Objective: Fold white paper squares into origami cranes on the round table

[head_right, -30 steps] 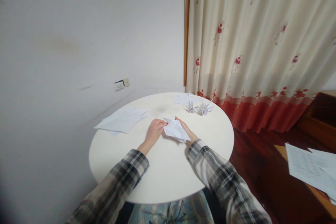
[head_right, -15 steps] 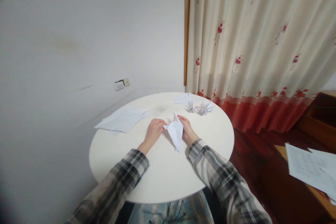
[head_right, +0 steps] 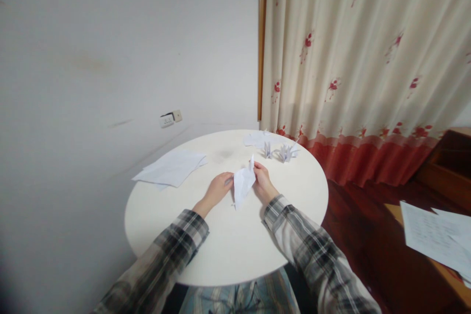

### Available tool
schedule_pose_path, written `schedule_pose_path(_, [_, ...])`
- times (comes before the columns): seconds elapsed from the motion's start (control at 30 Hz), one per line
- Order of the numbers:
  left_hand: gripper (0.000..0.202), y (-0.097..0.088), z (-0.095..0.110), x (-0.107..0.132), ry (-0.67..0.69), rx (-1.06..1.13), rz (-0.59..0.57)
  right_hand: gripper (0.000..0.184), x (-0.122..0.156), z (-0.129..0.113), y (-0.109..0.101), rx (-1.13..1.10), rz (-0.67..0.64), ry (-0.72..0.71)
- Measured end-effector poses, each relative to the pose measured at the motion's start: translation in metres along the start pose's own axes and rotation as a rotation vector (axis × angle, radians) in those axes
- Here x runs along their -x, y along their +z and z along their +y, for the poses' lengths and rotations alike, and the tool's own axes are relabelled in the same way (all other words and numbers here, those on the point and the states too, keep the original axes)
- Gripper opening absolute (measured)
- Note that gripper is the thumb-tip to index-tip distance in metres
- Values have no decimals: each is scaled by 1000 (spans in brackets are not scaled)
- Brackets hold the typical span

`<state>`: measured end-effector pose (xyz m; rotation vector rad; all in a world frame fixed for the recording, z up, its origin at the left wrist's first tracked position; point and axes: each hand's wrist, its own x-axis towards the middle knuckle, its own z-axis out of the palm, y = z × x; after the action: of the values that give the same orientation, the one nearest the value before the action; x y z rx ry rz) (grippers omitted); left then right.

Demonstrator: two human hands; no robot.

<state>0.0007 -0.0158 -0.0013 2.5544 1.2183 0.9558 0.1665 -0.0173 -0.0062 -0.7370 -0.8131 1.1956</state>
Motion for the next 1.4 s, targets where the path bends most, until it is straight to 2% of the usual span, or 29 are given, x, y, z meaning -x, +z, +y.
schedule_pose_path(0.2, [21,-6,3,0,-156,-104,27,22,0,-1,1,24,7,-68])
schedule_pose_path(0.43, [21,-9,8,-1,-227,-106,53,24,-1,0,1,19,-6,-75])
schedule_pose_path(0.73, [22,-9,0,-1,-353,-127,129,20,0,-6,-1,-19,-57,-97])
schedule_pose_path(1.0, [25,-9,-2,-1,-418,-111,134,10,-2,-6,-1,-37,82,-127])
schedule_pose_path(1.23, [29,-5,-7,-4,-469,-61,107,14,-7,-2,-7,0,223,-205])
schedule_pose_path(1.4, [32,-3,-11,-6,-473,-7,150,16,-11,2,-11,-55,296,-190])
